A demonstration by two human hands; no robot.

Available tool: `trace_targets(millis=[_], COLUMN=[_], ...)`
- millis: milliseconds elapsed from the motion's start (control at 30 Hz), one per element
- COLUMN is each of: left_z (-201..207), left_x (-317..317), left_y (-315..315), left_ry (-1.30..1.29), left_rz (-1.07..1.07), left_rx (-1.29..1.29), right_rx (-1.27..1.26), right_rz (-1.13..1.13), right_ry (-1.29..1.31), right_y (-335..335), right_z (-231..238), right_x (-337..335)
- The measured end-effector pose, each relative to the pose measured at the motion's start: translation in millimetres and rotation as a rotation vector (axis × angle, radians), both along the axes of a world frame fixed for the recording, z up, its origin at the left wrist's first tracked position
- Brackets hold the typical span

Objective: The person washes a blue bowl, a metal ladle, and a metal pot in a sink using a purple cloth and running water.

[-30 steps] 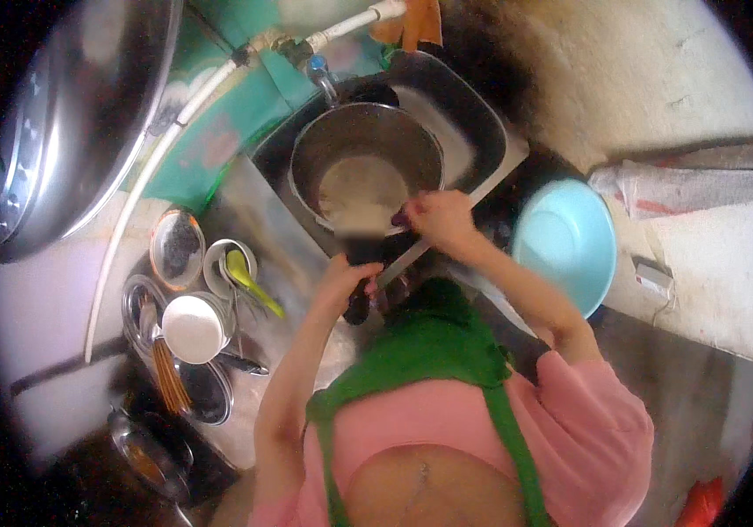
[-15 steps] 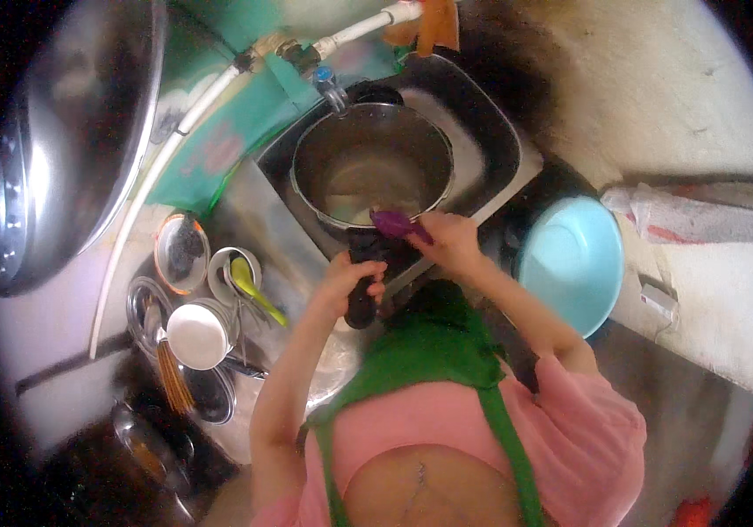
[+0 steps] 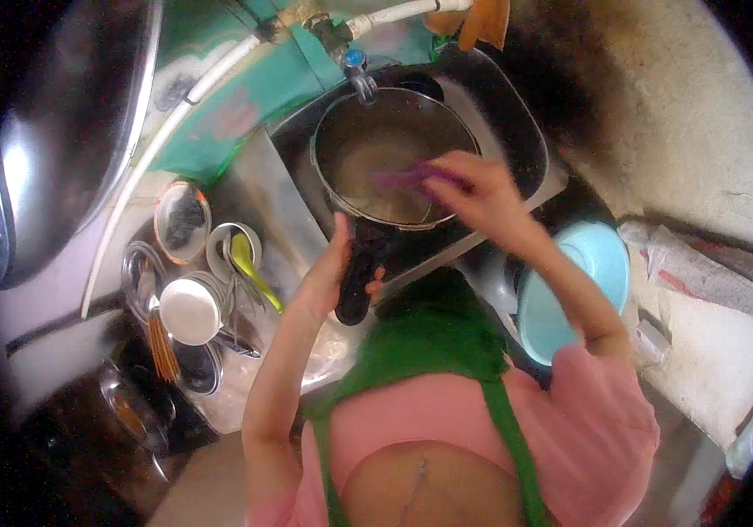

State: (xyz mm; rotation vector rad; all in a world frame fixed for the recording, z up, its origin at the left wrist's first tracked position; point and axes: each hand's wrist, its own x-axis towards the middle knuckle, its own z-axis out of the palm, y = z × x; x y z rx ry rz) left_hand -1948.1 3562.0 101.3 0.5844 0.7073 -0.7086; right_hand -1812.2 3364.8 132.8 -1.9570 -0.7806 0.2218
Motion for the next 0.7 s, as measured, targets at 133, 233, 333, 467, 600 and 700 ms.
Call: trace_targets(millis=[133,233,333,467,600,700], left_z=[11.0,23.9,26.2,21.1,10.2,10.6], left_x=[13.0,11.1,4.7,2.5,-7.6,-17.6], left_y=[-20.3,-21.1,-21.5,-10.0,-14.2,-11.3], left_ry=[-0.017,-0.048,-0.051,0.019,0.022,-0.011], left_rz=[0.099,0.162,0.067,-0.020,-0.077,-0.106], left_rx=[0.161,0.228,0.172,0.082,0.265,0.386], right_rx=[-0.236,-0.410,-0.433,-0.440,-0.362,-0.117], right_rz=[0.149,0.231,0.271,0.310,0.210,0.021], right_ry=[-0.374,-0.338,-0.293,-0.270,-0.213,0.324], right_y=[52.0,52.2,29.4,0.3,-22.9,-49.7], right_z=[-24.5,-27.3,-23.1,-21.9,-11.5,-14.3], right_x=[-59.2,-75.4,-74.8,-66.0,-35.6,13.5])
